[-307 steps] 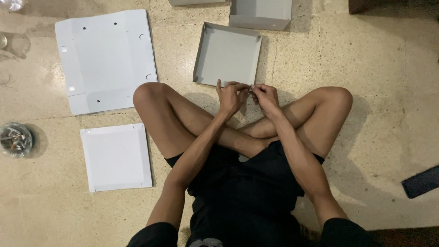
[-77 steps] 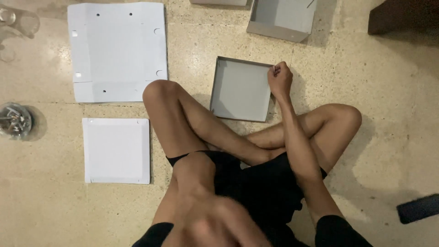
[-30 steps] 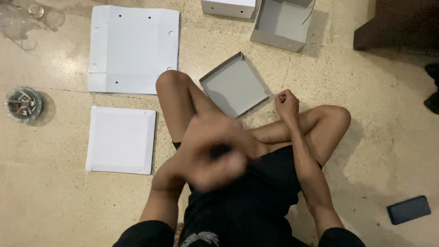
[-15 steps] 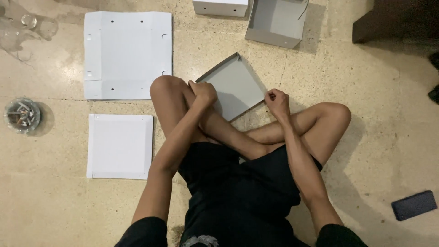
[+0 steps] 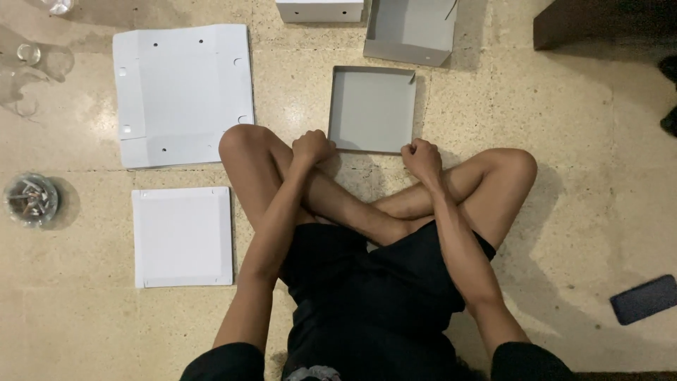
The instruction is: Assembling a cardboard box by folding pre-cut sheets and fitting the pieces together.
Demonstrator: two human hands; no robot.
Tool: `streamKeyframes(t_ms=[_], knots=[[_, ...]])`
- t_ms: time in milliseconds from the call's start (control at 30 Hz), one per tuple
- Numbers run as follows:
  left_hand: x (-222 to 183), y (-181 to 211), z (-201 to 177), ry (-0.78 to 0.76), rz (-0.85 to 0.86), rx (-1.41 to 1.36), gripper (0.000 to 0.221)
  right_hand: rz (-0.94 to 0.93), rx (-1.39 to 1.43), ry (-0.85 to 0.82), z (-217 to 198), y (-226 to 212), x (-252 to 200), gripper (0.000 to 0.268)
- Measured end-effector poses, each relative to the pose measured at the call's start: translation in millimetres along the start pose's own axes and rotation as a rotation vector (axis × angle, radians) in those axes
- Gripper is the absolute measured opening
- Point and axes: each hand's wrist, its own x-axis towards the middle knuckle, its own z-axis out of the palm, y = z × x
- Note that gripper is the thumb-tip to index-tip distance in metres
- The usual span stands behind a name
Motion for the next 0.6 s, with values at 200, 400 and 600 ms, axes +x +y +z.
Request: streamKeyframes(t_ms=[200,400,600], knots=[[23.8,-14.4,24.2,0.082,0.042,-0.094,0.035,0.022,-0.057,-0.079,-7.4,-7.7,-3.0,0.035],[33.1,-17.5,24.9,0.139,0.096,-0.057,0.032,0.015,-0.078,-0.094,-7.5,-6.6,1.5,0.036],[48.5,-25.1,42.8,0.146,0.077,-0.052,0.032,0.023,-0.067,-0.072,-7.8,-9.7,-2.3,0.036]])
